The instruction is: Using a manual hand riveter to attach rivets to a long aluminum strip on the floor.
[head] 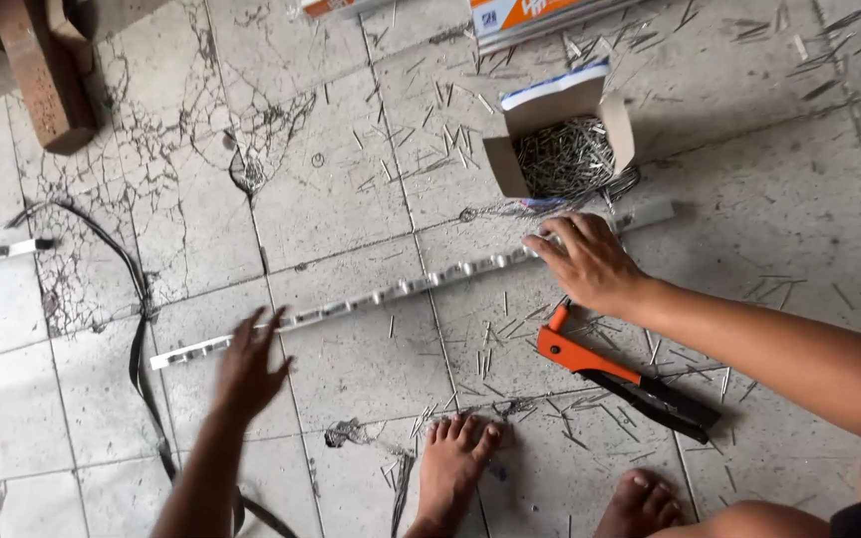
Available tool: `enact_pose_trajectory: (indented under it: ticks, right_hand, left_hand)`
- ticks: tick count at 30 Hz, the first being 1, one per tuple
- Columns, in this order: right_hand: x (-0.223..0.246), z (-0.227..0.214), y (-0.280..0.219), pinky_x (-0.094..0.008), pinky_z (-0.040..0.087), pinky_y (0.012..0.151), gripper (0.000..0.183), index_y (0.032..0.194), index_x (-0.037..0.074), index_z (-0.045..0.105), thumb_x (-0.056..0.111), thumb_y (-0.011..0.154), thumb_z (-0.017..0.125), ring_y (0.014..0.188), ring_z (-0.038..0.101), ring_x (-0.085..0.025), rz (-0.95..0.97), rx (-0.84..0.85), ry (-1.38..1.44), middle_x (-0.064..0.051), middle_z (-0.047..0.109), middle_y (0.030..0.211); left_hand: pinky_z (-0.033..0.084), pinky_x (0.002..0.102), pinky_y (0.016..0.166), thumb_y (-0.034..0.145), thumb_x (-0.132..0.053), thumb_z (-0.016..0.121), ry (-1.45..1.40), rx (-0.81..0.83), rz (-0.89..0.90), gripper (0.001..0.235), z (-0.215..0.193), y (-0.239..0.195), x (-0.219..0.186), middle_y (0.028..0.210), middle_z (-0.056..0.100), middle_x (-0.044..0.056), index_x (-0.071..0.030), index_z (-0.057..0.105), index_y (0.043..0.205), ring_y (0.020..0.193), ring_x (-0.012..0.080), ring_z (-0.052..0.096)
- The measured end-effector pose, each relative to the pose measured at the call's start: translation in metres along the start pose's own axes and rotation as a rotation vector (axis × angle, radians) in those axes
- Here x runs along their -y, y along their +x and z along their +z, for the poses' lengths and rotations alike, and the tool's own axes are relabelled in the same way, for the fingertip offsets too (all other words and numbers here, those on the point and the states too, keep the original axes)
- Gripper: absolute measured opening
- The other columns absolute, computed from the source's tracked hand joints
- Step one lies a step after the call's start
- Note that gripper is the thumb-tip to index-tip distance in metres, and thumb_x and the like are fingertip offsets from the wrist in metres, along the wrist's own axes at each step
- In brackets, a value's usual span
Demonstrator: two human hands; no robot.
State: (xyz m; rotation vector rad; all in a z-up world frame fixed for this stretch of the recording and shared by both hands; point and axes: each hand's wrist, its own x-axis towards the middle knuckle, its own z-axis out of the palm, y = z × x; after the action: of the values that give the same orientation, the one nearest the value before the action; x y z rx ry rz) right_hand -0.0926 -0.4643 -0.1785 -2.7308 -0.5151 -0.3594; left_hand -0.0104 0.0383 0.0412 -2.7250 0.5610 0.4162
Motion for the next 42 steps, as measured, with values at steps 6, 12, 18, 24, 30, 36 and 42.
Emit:
enact_pose_trajectory:
  ticks: [6,12,18,24,30,36,42]
  right_hand:
    - [0.040,-0.015,-0.044,-0.043,0.048,0.084,0.043,0.124,0.022,0.055,0.041,0.087,0.067,0.096,0.056,-0.023,-0.016,0.129,0.062,-0.004,0.053,0.100]
    - [0.020,-0.026,-0.076,-0.046,0.046,0.091,0.070,0.139,0.027,0.047,0.043,0.077,0.074,0.114,0.053,-0.026,0.132,0.288,-0.085,-0.007,0.051,0.125]
    - [-0.026,-0.028,-0.071,-0.049,0.047,0.094,0.066,0.145,0.029,0.051,0.035,0.083,0.072,0.118,0.057,-0.029,0.249,0.193,-0.211,-0.010,0.058,0.126]
    - [-0.065,-0.024,-0.067,-0.047,0.043,0.109,0.057,0.140,0.023,0.064,0.031,0.084,0.069,0.126,0.056,-0.026,0.171,0.119,-0.197,-0.007,0.063,0.136]
    - [-0.058,-0.015,-0.055,-0.036,0.057,0.078,0.041,0.126,0.016,0.068,0.021,0.084,0.066,0.087,0.069,-0.024,0.157,0.220,0.177,-0.002,0.070,0.113]
    - [-0.015,-0.022,-0.015,-0.035,0.052,0.059,0.034,0.111,0.009,0.083,0.013,0.086,0.060,0.059,0.068,-0.026,0.482,0.794,0.701,-0.013,0.085,0.076]
    - [0.009,-0.015,-0.018,-0.023,0.052,0.046,0.041,0.106,0.028,0.075,0.061,0.082,0.067,0.041,0.065,-0.008,0.228,0.953,0.151,0.006,0.070,0.051]
  left_hand:
    - [0.045,0.060,0.107,0.095,-0.045,0.069,-0.153,-0.074,-0.498,0.059,0.021,-0.129,0.140,0.145,0.057,0.022,-0.013,0.062,0.145,0.140,0.0421,0.048]
    - [0.043,0.056,0.108,0.097,-0.044,0.068,-0.204,-0.055,-0.566,0.059,0.050,-0.161,0.197,0.136,0.066,0.027,-0.005,0.065,0.142,0.131,0.0442,0.056]
    - [0.049,0.051,0.100,0.091,-0.042,0.071,-0.374,0.101,-0.698,0.060,0.108,-0.199,0.161,0.136,0.065,0.025,-0.007,0.065,0.140,0.121,0.0419,0.061]
    - [0.054,0.046,0.091,0.085,-0.041,0.073,-0.522,0.216,-0.885,0.062,0.137,-0.245,0.154,0.136,0.064,0.022,-0.010,0.065,0.139,0.111,0.0394,0.067]
    - [0.054,0.046,0.101,0.084,-0.049,0.074,-0.473,0.352,-1.050,0.066,0.155,-0.313,0.160,0.140,0.061,0.016,-0.018,0.061,0.140,0.124,0.0350,0.062]
    - [0.054,0.048,0.105,0.090,-0.045,0.071,-0.562,0.480,-1.160,0.061,0.143,-0.320,0.136,0.138,0.062,0.018,-0.019,0.056,0.144,0.122,0.0353,0.065]
    - [0.056,0.042,0.102,0.092,-0.043,0.069,-0.601,0.478,-1.169,0.054,0.127,-0.308,0.126,0.126,0.072,0.012,-0.021,0.060,0.141,0.113,0.0291,0.071]
